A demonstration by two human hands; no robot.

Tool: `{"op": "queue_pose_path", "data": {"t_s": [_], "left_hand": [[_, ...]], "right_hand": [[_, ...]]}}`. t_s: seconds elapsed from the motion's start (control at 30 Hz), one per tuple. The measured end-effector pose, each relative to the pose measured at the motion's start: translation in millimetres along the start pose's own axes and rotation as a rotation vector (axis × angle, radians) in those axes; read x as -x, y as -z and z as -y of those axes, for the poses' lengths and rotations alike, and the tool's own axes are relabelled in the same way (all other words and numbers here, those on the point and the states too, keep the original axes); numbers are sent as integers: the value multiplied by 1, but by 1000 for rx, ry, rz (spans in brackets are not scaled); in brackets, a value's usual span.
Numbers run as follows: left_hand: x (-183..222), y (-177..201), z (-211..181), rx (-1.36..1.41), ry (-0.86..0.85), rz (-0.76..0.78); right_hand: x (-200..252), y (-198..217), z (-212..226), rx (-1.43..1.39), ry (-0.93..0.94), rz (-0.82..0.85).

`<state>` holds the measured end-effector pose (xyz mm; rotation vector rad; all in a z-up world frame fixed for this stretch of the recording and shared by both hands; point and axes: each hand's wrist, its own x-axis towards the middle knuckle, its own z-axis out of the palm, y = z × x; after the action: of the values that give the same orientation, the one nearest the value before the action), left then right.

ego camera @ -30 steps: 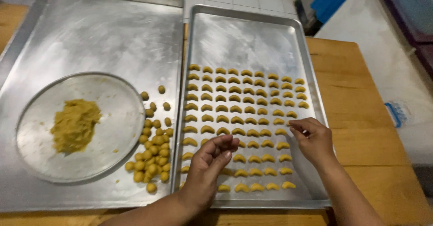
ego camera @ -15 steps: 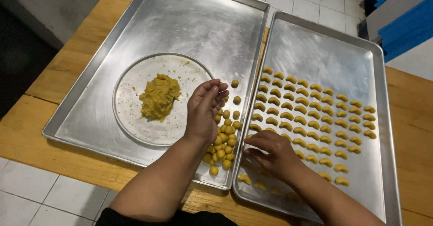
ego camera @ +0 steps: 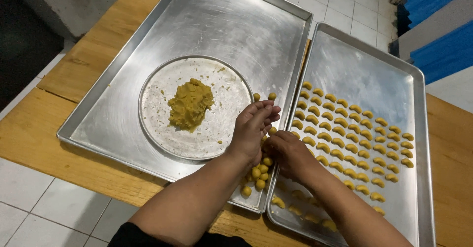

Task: Shaping dough into small crescent-shaped cookies and arranging them on a baking tray.

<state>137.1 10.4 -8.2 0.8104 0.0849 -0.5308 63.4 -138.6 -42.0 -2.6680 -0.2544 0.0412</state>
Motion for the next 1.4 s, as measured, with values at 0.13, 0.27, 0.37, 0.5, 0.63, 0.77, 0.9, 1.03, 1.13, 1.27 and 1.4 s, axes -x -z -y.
{"op": "queue_pose_path", "data": {"t_s": [0.13,0.27,0.37,0.5,0.63,0.77,0.9,1.03,1.13,1.27,1.4], "left_hand": [[5,-2,4,-61,0,0],[16,-6,15,0,198,149],[15,-6,24,159,464,301],[17,-4,20,313,565,390],[25,-5,19,399,587,486],[33,-37,80,508,-132,533],[28,7,25,881,560,594],[51,-17,7,121,415,720],[48,-15,43,213,146,912],[34,6,55,406,-132,879],[45,-8,11,140,465,821]], "right_hand": [[12,25,13,-379,-105,-157],[22,39,41,-703,-123,-382],[28,40,51,-449,71,-493],[37,50,43,-519,130,-462],[25,56,34,-295,87,-520],[17,26,47,-75,231,-495],[20,5,76,-68,474,-484],[9,17,38,-46,-22,-460],[15,19,58,93,178,-678],[34,-4,64,176,263,-576],[21,21,45,35,-21,-508]]}}
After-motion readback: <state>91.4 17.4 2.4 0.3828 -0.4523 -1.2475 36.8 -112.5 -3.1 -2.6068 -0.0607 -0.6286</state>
